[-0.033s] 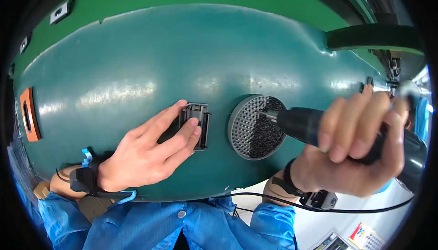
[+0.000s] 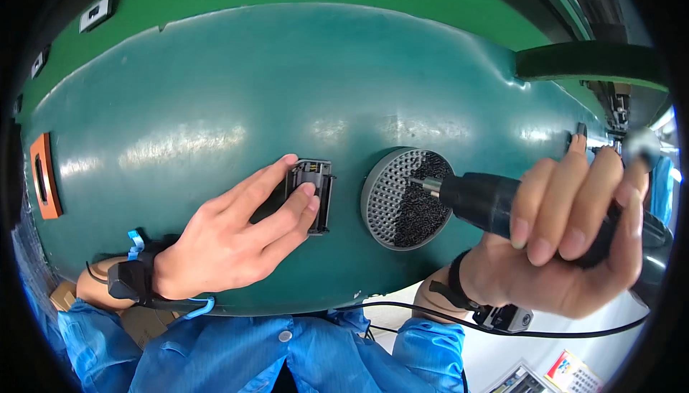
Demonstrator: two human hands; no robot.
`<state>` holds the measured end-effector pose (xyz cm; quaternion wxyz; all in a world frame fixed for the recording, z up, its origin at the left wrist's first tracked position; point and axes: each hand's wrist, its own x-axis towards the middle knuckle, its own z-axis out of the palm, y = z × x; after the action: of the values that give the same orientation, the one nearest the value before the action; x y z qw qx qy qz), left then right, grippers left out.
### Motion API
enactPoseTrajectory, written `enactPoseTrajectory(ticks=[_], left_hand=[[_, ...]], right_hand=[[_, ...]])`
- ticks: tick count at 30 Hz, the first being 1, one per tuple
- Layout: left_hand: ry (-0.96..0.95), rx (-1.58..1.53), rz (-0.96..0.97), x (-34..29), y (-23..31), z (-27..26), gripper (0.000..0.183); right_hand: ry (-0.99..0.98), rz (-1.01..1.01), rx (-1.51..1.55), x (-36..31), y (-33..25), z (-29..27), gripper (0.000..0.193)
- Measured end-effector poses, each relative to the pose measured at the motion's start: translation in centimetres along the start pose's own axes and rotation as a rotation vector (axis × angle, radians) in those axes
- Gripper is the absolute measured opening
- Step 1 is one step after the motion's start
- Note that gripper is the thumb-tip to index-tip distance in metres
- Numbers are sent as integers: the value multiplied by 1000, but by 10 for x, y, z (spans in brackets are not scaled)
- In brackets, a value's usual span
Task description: The person assembles a small electronic housing by picking up small screws from a tray and driving them into the housing using an electric screwdriver.
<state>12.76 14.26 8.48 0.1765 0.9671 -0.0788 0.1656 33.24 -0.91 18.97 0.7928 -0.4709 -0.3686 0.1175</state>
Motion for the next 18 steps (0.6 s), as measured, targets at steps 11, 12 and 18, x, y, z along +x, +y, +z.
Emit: enactPoseTrajectory(ticks=[11, 12, 18], left_hand=[[50, -15, -6, 1, 0, 7, 30], [55, -4, -6, 1, 0, 8, 30], [73, -11, -16, 0, 1, 10, 30]], right_hand=[[-53, 84, -1, -22, 38, 48, 13], [-69, 78, -11, -22, 39, 48, 13], [-96, 57, -28, -22, 43, 46, 11]])
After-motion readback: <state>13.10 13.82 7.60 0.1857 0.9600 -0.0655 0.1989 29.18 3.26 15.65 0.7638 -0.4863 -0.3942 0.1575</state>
